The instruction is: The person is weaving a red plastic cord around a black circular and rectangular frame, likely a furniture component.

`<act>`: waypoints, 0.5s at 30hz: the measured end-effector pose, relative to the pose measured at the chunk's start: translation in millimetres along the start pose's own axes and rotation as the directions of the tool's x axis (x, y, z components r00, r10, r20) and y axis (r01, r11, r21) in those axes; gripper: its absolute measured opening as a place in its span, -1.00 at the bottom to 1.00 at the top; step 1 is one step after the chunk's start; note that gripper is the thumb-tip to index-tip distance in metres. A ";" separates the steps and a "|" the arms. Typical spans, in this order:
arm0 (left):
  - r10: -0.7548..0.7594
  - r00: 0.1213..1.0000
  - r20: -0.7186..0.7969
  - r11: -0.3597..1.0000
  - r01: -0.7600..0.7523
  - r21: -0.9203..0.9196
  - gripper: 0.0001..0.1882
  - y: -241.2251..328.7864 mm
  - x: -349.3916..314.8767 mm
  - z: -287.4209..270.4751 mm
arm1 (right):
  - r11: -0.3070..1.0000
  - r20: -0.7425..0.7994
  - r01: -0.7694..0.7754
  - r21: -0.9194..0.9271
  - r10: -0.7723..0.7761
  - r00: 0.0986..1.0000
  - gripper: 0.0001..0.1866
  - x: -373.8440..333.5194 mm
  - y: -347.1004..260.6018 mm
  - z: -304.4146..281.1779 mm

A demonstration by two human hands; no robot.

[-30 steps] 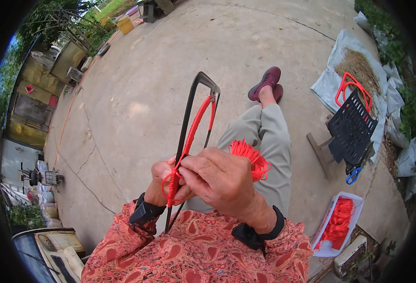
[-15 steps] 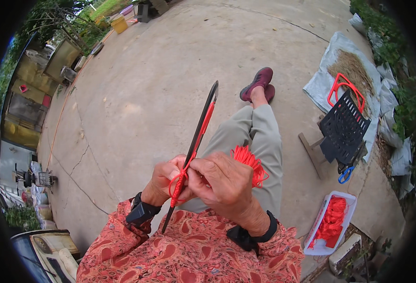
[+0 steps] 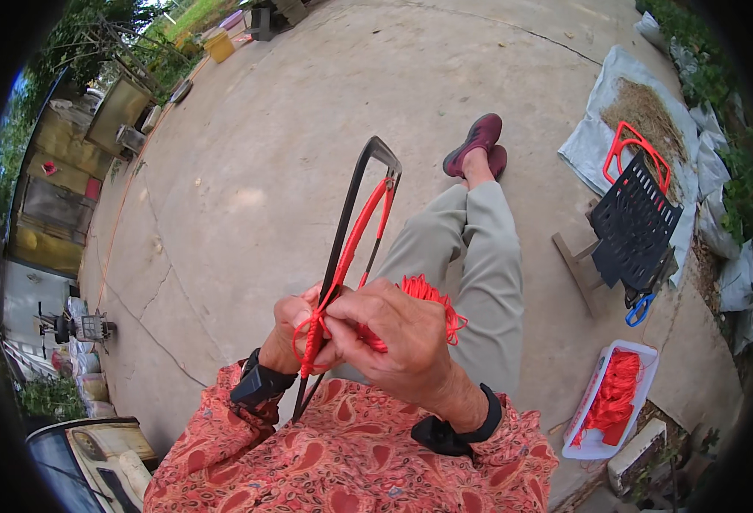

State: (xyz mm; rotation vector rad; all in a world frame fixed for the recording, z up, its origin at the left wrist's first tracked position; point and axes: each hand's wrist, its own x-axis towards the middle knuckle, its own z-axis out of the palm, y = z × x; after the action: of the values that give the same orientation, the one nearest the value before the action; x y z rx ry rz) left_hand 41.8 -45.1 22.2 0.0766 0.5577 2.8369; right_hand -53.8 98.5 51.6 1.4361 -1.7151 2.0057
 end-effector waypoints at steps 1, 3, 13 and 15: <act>0.024 1.000 0.014 0.999 -0.023 -0.028 -0.54 -0.4 -1.2 -1.5 | 1.000 -0.005 -0.002 0.003 0.002 1.000 -0.74 1.1 -1.5 0.0; 0.008 0.999 0.043 0.999 -0.005 -0.051 -0.54 1.0 -3.4 -2.0 | 0.990 0.047 -0.107 0.089 0.103 0.994 -0.76 3.3 -3.4 0.0; -0.122 0.989 -0.089 0.993 0.122 -0.011 -0.58 1.2 -8.6 4.7 | 0.975 0.145 -0.115 0.189 0.088 0.986 -0.81 5.1 2.8 -10.5; -0.077 0.975 -0.208 0.997 0.078 -0.006 -0.57 -6.1 -11.2 4.9 | 0.976 0.193 -0.114 0.186 0.077 0.978 -0.79 4.6 2.4 -12.9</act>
State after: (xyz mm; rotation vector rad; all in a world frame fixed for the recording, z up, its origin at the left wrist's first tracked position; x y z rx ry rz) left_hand 54.5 -40.7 24.4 -0.2402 0.5927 2.7854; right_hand -65.0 106.3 54.6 1.6802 -1.7274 2.2099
